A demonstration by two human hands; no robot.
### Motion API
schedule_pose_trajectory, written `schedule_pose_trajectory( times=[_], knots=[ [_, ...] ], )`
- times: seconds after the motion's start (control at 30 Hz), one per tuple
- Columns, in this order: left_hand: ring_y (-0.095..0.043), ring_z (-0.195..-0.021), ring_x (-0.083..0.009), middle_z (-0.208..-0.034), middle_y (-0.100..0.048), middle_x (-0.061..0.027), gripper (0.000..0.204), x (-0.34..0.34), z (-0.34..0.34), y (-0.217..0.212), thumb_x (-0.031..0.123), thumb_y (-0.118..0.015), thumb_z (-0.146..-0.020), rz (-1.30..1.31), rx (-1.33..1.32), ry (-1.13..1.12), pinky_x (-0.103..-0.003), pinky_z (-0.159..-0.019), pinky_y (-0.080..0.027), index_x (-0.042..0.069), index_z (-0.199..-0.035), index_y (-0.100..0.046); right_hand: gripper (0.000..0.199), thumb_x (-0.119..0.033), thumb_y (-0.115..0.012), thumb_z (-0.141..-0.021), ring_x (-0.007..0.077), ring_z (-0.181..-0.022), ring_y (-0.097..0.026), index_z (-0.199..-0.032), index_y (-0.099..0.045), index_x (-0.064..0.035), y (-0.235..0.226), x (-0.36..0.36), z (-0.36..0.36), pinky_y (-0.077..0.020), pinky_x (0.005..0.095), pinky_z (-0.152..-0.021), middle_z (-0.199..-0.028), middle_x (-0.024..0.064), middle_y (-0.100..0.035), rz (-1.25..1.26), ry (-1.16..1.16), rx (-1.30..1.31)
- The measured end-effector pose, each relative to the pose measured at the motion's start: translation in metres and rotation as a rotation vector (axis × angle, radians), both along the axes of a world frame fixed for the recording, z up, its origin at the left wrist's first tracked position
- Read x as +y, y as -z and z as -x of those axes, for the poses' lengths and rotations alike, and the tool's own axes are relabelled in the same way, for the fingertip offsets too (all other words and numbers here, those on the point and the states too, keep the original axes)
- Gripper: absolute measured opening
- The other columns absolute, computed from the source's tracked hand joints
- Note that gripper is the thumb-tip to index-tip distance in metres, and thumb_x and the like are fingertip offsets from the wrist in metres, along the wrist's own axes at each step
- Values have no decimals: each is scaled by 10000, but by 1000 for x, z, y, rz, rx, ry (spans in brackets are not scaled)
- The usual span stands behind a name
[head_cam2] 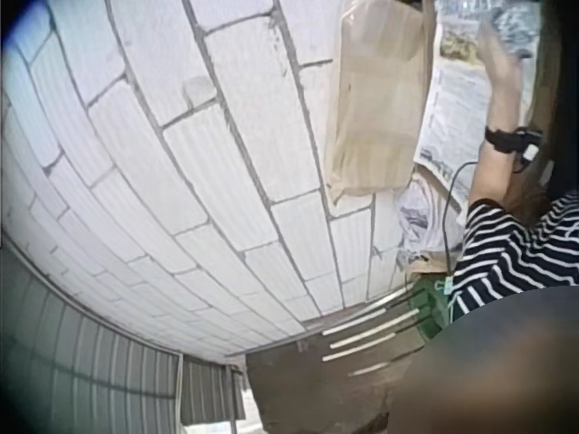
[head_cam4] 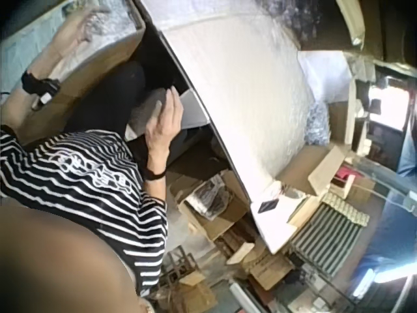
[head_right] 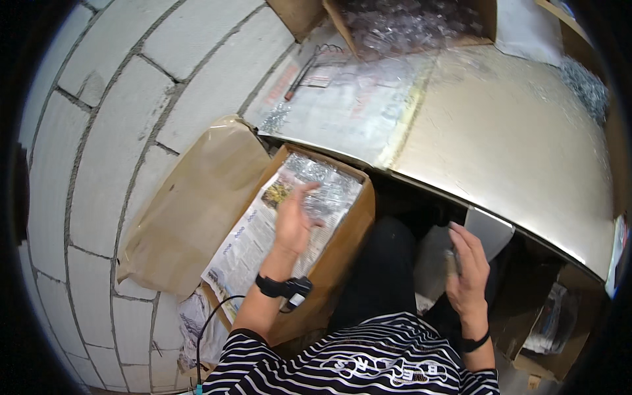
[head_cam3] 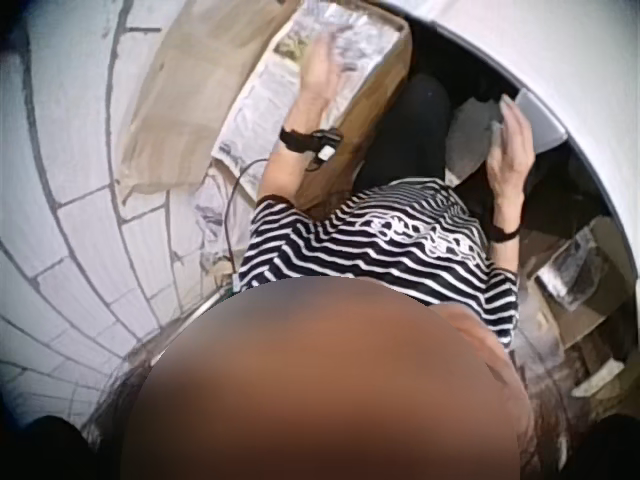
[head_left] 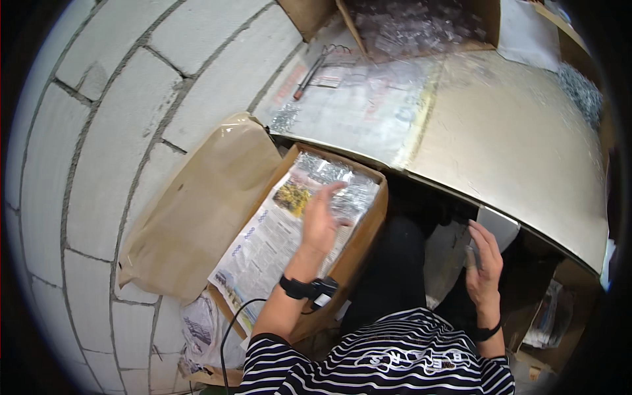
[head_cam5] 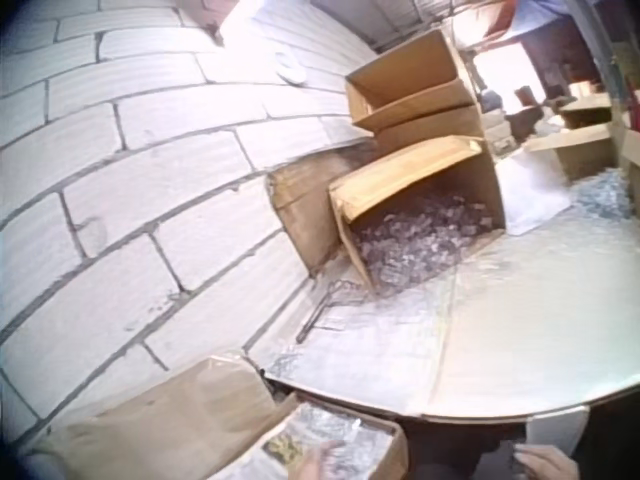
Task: Package metal shavings into small plastic bags and organize them in a box.
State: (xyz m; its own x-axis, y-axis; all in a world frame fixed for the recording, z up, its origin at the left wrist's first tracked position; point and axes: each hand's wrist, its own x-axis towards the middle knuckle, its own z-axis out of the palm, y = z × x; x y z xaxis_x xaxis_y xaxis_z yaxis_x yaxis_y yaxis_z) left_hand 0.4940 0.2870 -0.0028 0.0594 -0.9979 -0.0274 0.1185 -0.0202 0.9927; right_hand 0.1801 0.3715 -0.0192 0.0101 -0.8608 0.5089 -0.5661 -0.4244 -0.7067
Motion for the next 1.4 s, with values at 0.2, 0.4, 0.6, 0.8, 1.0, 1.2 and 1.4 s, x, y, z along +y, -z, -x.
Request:
schedule_pose_trajectory(
  times=[0.2,0.4,0.6,0.8,1.0,1.2,1.4],
  knots=[
    [-619,-743,-131,-907,-627,-56,240,-48,-131,20,217,-506,-940,-85,11,-336,-251,-521,-501,33,-1060,-601,361,99,-532,-802,286,-1000,-603,-1155,-536,27,37,19,28,-469,323,-875,-1187,171,-566,-168,76,62],
    [-492,-552,-55,-704,-550,28,110,-44,-98,51,154,-565,-897,-247,-126,-197,-218,-449,-414,58,-917,-615,369,121,-526,-774,303,-931,-619,-1129,-539,21,51,27,29,-486,318,-820,-1185,172,-566,-307,137,154],
    [-506,-575,-76,-768,-553,4,79,-16,-60,67,92,-583,-871,-403,-12,-132,-225,-522,-512,29,-919,-585,341,77,-564,-751,381,-1017,-578,-1088,-561,21,45,12,12,-483,373,-852,-1174,185,-564,-438,30,201],
    [-522,-535,-98,-659,-559,-32,89,-16,-55,65,81,-590,-824,-378,-338,48,-239,-459,-444,22,-760,-572,345,62,-574,-716,373,-995,-583,-1059,-572,17,44,12,12,-495,382,-833,-1132,166,-582,-464,-36,268],
    [-593,-513,-163,-608,-593,-88,138,-16,-70,72,94,-600,-797,-366,-470,18,-293,-451,-454,-30,-737,-586,273,-46,-596,-760,309,-903,-618,-1033,-603,-21,44,2,30,-520,379,-752,-1022,134,-623,-380,-192,346],
    [-616,-842,-230,-893,-606,-139,189,-59,-51,-10,117,-614,-818,163,-1058,97,-319,-699,-484,-35,-931,-606,298,-40,-606,-739,321,-878,-617,-1037,-587,-43,-16,-39,129,-520,382,-719,-976,128,-622,-135,116,512],
    [-582,-978,-287,-1060,-575,-168,265,-155,109,-59,128,-596,-846,248,-868,568,-338,-832,-476,-22,-1064,-575,422,-263,-577,-867,382,-1069,-546,-1217,-520,-34,-5,-220,295,-436,430,-929,-1161,209,-574,-382,585,606]
  ],
)
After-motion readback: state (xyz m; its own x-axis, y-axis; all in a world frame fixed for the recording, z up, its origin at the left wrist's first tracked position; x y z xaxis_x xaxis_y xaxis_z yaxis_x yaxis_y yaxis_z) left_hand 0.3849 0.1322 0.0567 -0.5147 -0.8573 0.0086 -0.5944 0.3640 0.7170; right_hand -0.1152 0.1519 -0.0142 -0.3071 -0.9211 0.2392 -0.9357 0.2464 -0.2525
